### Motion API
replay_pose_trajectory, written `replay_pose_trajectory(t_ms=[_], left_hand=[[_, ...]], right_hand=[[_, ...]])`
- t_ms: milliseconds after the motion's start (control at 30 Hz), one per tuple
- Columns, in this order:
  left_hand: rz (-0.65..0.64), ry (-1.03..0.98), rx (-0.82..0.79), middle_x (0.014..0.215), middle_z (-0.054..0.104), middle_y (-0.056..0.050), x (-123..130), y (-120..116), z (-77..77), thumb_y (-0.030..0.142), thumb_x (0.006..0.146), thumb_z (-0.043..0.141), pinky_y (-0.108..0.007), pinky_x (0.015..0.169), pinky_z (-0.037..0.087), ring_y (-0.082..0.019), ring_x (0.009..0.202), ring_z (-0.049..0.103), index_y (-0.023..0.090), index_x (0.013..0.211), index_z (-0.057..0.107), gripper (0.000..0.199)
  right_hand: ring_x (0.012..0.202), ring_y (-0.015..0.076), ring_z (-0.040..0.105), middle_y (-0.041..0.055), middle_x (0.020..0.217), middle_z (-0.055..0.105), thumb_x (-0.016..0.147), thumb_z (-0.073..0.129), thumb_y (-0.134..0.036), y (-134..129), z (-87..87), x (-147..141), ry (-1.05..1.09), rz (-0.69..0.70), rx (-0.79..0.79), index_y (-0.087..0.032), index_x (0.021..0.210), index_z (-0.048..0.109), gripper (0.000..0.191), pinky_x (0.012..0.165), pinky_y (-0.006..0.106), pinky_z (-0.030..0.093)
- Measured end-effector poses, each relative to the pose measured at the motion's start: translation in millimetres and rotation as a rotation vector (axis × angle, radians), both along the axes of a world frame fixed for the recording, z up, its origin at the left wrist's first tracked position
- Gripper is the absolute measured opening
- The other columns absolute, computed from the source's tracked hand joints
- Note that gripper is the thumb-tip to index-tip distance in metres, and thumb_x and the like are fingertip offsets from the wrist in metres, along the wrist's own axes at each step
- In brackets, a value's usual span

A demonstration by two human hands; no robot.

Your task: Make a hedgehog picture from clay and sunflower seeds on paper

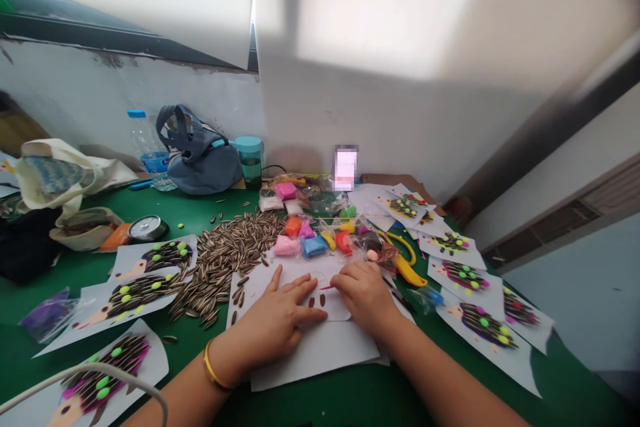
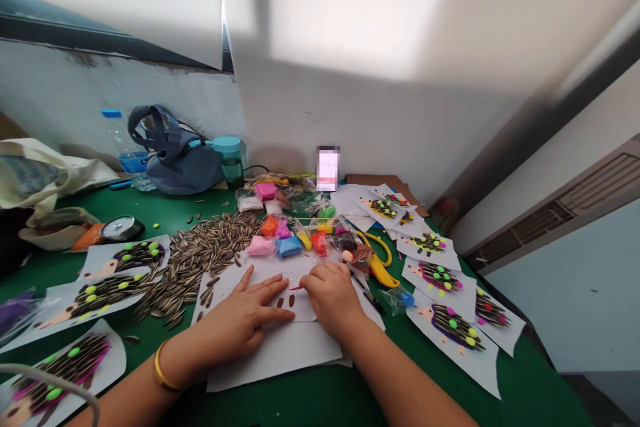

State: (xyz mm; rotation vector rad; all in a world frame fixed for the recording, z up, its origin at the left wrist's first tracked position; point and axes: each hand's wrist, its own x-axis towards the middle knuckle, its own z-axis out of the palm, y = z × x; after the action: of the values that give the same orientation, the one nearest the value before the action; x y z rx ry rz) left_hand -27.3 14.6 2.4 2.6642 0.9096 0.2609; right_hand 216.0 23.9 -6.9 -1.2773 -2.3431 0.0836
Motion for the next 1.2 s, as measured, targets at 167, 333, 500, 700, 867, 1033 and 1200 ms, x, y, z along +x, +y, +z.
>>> replay_pose_trajectory(t_ms=[167, 333, 500, 700, 867, 1033, 1200], left_hand=[[0.019, 0.013, 0.006, 0.153, 0.045, -0.006, 1.7, 0.1, 1.0, 0.008, 0.079, 0.057, -0.072, 0.114, 0.005, -0.034, 0.141, 0.039, 0.041, 0.132, 0.058, 0.063], [0.029, 0.024, 0.001, 0.154, 0.044, -0.006, 2.9, -0.6, 1.7, 0.008, 0.079, 0.057, -0.072, 0.114, 0.004, -0.033, 0.141, 0.039, 0.041, 0.132, 0.058, 0.063], [0.030, 0.018, 0.007, 0.155, 0.042, -0.005, 2.7, -0.8, 0.5, 0.008, 0.078, 0.057, -0.071, 0.114, 0.003, -0.033, 0.142, 0.039, 0.041, 0.132, 0.059, 0.063], [0.058, 0.072, 0.029, 0.157, 0.039, -0.008, 6.4, -3.2, -2.8, 0.009, 0.082, 0.055, -0.074, 0.113, 0.003, -0.033, 0.144, 0.035, 0.040, 0.137, 0.054, 0.063], [0.056, 0.032, 0.093, 0.158, 0.036, -0.006, 8.3, -4.8, -10.4, 0.012, 0.087, 0.056, -0.071, 0.115, 0.003, -0.034, 0.144, 0.035, 0.042, 0.137, 0.053, 0.059], [0.045, 0.020, 0.102, 0.158, 0.037, -0.007, 7.5, -4.0, -11.9, 0.012, 0.088, 0.056, -0.072, 0.114, 0.007, -0.035, 0.143, 0.036, 0.044, 0.139, 0.051, 0.060], [0.047, 0.013, 0.100, 0.156, 0.040, -0.007, 7.5, -3.8, -11.0, 0.015, 0.090, 0.056, -0.072, 0.114, 0.006, -0.035, 0.143, 0.037, 0.043, 0.136, 0.054, 0.054]], right_hand=[[0.089, 0.0188, 0.053, 0.0010, 0.088, 0.069, 0.086, 0.063, -0.007, -1.6, -4.3, -0.9, -0.016, 0.021, -0.039, -0.023, 0.092, 0.070, 0.019, 0.081, 0.035, 0.027], [0.090, 0.0185, 0.054, 0.0009, 0.089, 0.069, 0.086, 0.062, -0.005, -0.9, -4.6, -1.1, -0.015, 0.011, -0.046, -0.023, 0.091, 0.070, 0.020, 0.081, 0.034, 0.027], [0.090, 0.0190, 0.055, 0.0019, 0.088, 0.068, 0.089, 0.059, -0.008, -0.9, -1.9, 2.8, 0.024, -0.047, -0.038, -0.022, 0.091, 0.069, 0.018, 0.082, 0.035, 0.027], [0.090, 0.0193, 0.057, 0.0017, 0.087, 0.067, 0.088, 0.061, -0.013, -4.6, 1.4, 10.2, 0.044, -0.091, -0.048, -0.022, 0.088, 0.067, 0.011, 0.084, 0.035, 0.029], [0.087, 0.0183, 0.057, 0.0009, 0.086, 0.068, 0.089, 0.062, -0.015, -11.7, 3.0, 12.0, 0.070, -0.040, -0.071, -0.023, 0.085, 0.068, 0.011, 0.083, 0.035, 0.029], [0.086, 0.0183, 0.054, 0.0001, 0.083, 0.067, 0.088, 0.064, -0.016, -16.1, 0.0, 3.0, 0.011, 0.030, -0.055, -0.023, 0.083, 0.067, 0.009, 0.083, 0.036, 0.028], [0.085, 0.0181, 0.053, 0.0008, 0.083, 0.067, 0.089, 0.064, -0.017, -14.7, -3.3, -0.1, -0.029, 0.021, -0.017, -0.023, 0.084, 0.066, 0.008, 0.082, 0.037, 0.027]])
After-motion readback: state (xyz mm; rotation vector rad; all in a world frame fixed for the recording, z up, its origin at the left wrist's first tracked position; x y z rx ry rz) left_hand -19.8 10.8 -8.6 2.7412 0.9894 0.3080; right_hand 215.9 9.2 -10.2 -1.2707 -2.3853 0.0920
